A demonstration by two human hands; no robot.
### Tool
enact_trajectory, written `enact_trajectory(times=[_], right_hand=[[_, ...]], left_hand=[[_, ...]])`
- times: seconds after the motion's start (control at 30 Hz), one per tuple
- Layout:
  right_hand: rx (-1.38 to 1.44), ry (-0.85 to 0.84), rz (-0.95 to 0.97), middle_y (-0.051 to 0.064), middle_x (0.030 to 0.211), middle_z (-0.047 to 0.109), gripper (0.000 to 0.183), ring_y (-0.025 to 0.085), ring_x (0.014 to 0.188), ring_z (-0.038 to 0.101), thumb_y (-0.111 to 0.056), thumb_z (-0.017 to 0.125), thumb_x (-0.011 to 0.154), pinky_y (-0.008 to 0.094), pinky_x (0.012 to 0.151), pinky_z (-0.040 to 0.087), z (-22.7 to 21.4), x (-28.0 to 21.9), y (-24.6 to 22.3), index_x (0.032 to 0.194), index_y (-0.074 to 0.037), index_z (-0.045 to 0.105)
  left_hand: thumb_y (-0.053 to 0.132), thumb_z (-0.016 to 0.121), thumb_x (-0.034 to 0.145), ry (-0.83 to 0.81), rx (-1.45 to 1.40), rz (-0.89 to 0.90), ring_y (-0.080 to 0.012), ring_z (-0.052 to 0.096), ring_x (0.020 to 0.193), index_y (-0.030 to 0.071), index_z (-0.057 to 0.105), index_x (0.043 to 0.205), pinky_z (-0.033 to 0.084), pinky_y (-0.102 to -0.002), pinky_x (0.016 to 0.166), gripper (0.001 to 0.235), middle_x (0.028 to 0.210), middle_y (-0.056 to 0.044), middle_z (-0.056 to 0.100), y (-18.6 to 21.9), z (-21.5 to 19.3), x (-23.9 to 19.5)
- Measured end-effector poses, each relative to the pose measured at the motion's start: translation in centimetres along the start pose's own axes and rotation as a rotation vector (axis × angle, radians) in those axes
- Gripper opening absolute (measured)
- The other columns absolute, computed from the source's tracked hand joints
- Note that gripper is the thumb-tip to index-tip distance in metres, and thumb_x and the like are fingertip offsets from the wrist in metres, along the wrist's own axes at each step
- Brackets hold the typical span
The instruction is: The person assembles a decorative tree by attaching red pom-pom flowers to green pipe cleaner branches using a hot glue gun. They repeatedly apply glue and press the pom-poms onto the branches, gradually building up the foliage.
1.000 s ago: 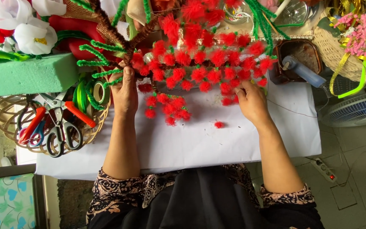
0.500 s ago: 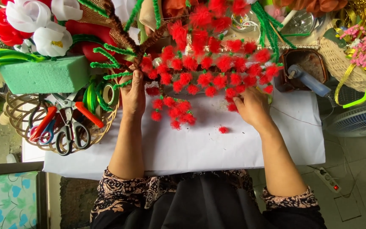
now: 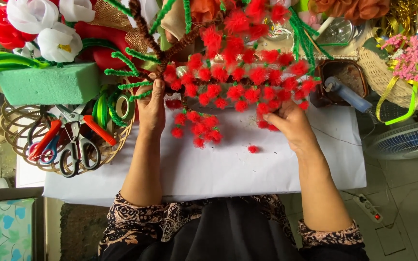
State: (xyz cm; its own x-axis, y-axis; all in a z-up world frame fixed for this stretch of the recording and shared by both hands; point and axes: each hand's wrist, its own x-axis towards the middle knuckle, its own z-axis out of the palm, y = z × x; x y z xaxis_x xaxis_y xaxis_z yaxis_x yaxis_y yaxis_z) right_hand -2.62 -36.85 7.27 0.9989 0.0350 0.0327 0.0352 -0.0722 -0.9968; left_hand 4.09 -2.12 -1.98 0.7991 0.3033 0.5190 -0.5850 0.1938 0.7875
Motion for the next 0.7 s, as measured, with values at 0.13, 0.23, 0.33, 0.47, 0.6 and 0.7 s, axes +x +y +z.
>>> enact_trajectory(times=[0.13, 0.23, 0.33, 0.47, 0.6, 0.7], right_hand=[[0.102, -0.045, 0.042, 0.008, 0.070, 0.062, 0.021, 0.010, 0.063, 0.061, 0.008, 0.069, 0.075, 0.022, 0.062, 0.053, -0.5, -2.3, 0.0, 0.091, 0.001, 0.058], [0.163, -0.107, 0.047, 0.010, 0.074, 0.060, 0.025, 0.014, 0.065, 0.062, 0.010, 0.066, 0.076, 0.022, 0.058, 0.051, 0.0, -4.0, -1.6, 0.096, -0.001, 0.056], [0.255, -0.178, 0.088, 0.012, 0.081, 0.060, 0.027, 0.018, 0.066, 0.063, 0.008, 0.063, 0.079, 0.021, 0.052, 0.050, 0.8, -5.5, -3.3, 0.103, -0.002, 0.054], [0.424, -0.208, 0.143, 0.014, 0.081, 0.062, 0.020, 0.019, 0.066, 0.065, 0.005, 0.059, 0.084, 0.023, 0.053, 0.054, 1.5, -6.1, -5.1, 0.104, 0.001, 0.056], [0.523, -0.199, 0.187, 0.015, 0.086, 0.060, 0.014, 0.018, 0.069, 0.065, 0.000, 0.057, 0.088, 0.024, 0.060, 0.057, 2.0, -5.7, -4.2, 0.102, 0.001, 0.057], [0.626, -0.179, 0.199, 0.017, 0.090, 0.062, 0.018, 0.020, 0.072, 0.067, -0.006, 0.057, 0.088, 0.026, 0.065, 0.059, 2.8, -5.6, -5.1, 0.105, 0.001, 0.055]], left_hand=[[0.016, 0.058, 0.099, -0.013, 0.038, 0.003, -0.0135, 0.050, 0.073, -0.002, 0.064, 0.070, 0.045, -0.027, 0.070, 0.035, 0.078, -0.010, 0.054, 0.5, 0.3, -0.2], [0.017, 0.058, 0.099, -0.007, 0.031, 0.005, -0.0137, 0.051, 0.073, -0.001, 0.065, 0.071, 0.045, -0.027, 0.070, 0.035, 0.077, -0.010, 0.054, 0.4, 0.4, 0.0], [0.016, 0.059, 0.099, -0.001, 0.028, -0.001, -0.0137, 0.052, 0.074, -0.001, 0.065, 0.072, 0.046, -0.026, 0.069, 0.034, 0.077, -0.010, 0.054, 0.4, 0.4, 0.0], [0.017, 0.059, 0.099, 0.002, 0.011, -0.016, -0.0127, 0.053, 0.073, 0.000, 0.065, 0.071, 0.046, -0.026, 0.069, 0.034, 0.075, -0.009, 0.056, 0.5, 0.7, 0.1], [0.018, 0.061, 0.098, 0.030, -0.010, -0.025, -0.0129, 0.054, 0.073, 0.000, 0.066, 0.072, 0.048, -0.027, 0.070, 0.031, 0.075, -0.008, 0.056, 0.6, 1.0, 0.0], [0.016, 0.061, 0.097, 0.028, -0.028, -0.033, -0.0134, 0.054, 0.073, 0.001, 0.066, 0.075, 0.049, -0.028, 0.068, 0.028, 0.082, -0.009, 0.057, -0.3, 0.5, 0.1]])
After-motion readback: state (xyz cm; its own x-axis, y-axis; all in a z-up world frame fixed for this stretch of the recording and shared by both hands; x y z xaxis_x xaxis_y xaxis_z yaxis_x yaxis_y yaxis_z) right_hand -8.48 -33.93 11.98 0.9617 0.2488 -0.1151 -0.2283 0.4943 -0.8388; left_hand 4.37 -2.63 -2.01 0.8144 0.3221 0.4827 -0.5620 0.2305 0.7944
